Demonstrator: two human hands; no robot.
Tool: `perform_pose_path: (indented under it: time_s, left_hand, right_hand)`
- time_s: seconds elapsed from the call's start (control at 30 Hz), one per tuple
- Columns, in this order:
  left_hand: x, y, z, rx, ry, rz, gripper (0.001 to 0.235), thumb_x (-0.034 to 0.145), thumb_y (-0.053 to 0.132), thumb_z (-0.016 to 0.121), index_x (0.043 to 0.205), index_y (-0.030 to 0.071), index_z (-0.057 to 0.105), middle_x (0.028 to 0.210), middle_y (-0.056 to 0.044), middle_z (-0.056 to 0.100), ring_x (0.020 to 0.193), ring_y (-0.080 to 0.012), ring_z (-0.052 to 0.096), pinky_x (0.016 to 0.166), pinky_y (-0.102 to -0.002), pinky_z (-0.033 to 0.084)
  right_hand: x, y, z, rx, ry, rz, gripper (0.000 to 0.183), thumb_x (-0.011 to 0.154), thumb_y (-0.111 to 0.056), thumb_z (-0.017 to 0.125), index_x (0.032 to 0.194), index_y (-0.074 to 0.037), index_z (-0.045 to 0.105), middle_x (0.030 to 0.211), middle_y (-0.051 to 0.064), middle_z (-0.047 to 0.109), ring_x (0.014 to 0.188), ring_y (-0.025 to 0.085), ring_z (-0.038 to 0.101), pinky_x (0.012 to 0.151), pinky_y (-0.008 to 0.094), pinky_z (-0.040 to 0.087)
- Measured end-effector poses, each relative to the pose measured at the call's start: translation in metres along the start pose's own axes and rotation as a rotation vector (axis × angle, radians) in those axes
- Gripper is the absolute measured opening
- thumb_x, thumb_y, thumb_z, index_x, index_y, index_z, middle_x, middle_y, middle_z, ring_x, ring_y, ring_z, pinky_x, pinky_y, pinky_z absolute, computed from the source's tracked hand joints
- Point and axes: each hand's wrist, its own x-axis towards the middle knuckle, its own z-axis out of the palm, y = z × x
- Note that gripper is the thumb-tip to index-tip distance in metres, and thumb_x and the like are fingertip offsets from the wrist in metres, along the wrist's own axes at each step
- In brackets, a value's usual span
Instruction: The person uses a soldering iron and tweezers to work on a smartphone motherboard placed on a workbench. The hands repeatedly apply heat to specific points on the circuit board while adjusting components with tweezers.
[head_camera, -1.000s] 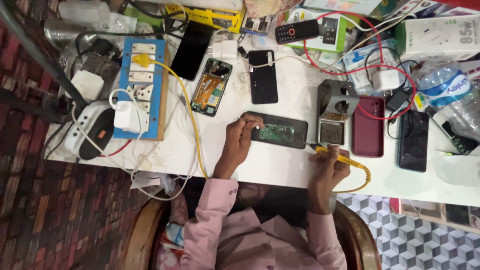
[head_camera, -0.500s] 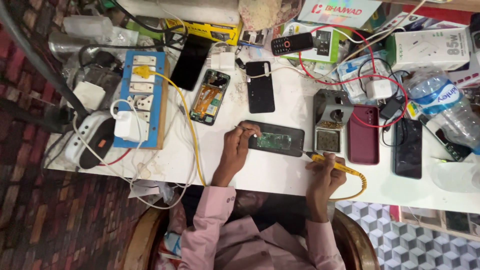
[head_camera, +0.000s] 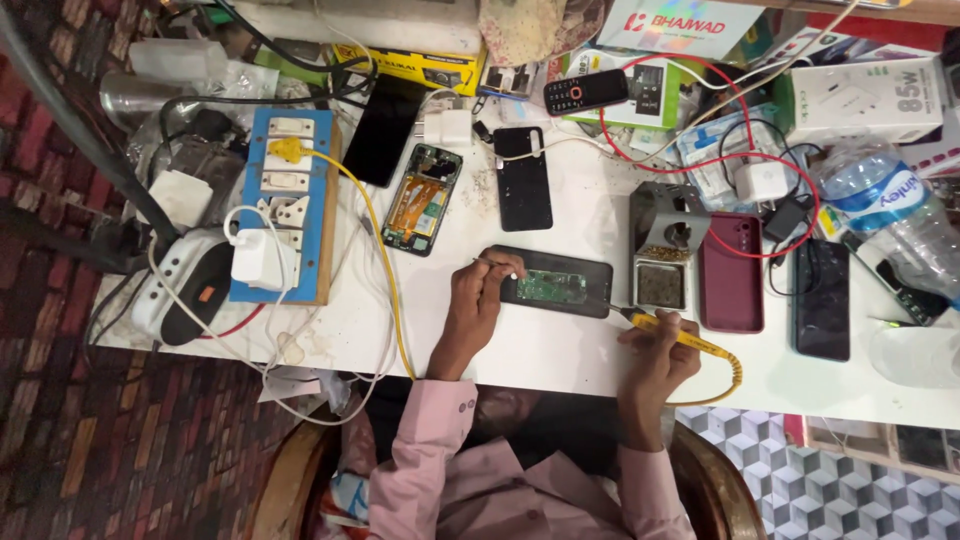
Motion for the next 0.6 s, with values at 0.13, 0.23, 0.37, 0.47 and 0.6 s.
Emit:
perform_pose_path:
  time_s: [0.13,0.23,0.37,0.47,0.6]
  left_hand:
    - [0.001,0.001,-0.001,0.015,0.001,0.003,0.017,0.110,0.000,0.044,0.098,-0.005,0.054,0.098,-0.013,0.071,0.090,-0.0201,0.070,0.088,-0.030,0.056]
    - [0.002,0.001,-0.002,0.037,0.000,0.003,0.019,0.110,0.002,0.044,0.098,-0.005,0.056,0.097,-0.013,0.072,0.090,-0.0205,0.071,0.088,-0.030,0.056]
    - [0.000,0.000,0.001,0.030,-0.005,-0.012,0.021,0.111,0.003,0.043,0.097,-0.005,0.056,0.097,-0.014,0.071,0.090,-0.0210,0.070,0.090,-0.031,0.056]
    - [-0.001,-0.001,-0.001,0.031,-0.002,-0.007,0.020,0.110,0.001,0.042,0.096,-0.005,0.054,0.098,-0.013,0.071,0.092,-0.0209,0.070,0.092,-0.031,0.056]
    - [0.001,-0.002,0.000,0.035,0.002,-0.008,0.019,0.110,-0.002,0.044,0.094,-0.005,0.053,0.096,-0.013,0.072,0.089,-0.0200,0.070,0.089,-0.030,0.056]
  right_hand:
    - [-0.001,0.000,0.000,-0.014,-0.042,-0.022,0.038,0.113,-0.038,0.051,0.107,-0.001,0.061,0.066,0.007,0.067,0.060,0.008,0.056,0.063,0.022,0.042]
    - [-0.001,-0.001,0.002,0.015,-0.046,-0.019,0.037,0.113,-0.037,0.052,0.106,-0.001,0.060,0.068,0.007,0.066,0.059,0.008,0.054,0.062,0.022,0.041]
    - [-0.002,0.000,-0.001,-0.002,-0.033,-0.002,0.037,0.114,-0.036,0.054,0.104,-0.001,0.061,0.068,0.008,0.066,0.059,0.008,0.052,0.061,0.023,0.039]
    - [-0.003,0.003,0.000,0.000,-0.031,-0.018,0.035,0.114,-0.035,0.053,0.105,-0.001,0.060,0.068,0.007,0.065,0.059,0.008,0.053,0.061,0.023,0.040]
    - [0.000,0.009,-0.001,0.101,-0.039,-0.031,0.032,0.114,-0.032,0.054,0.107,-0.001,0.059,0.070,0.006,0.062,0.060,0.009,0.054,0.059,0.022,0.039]
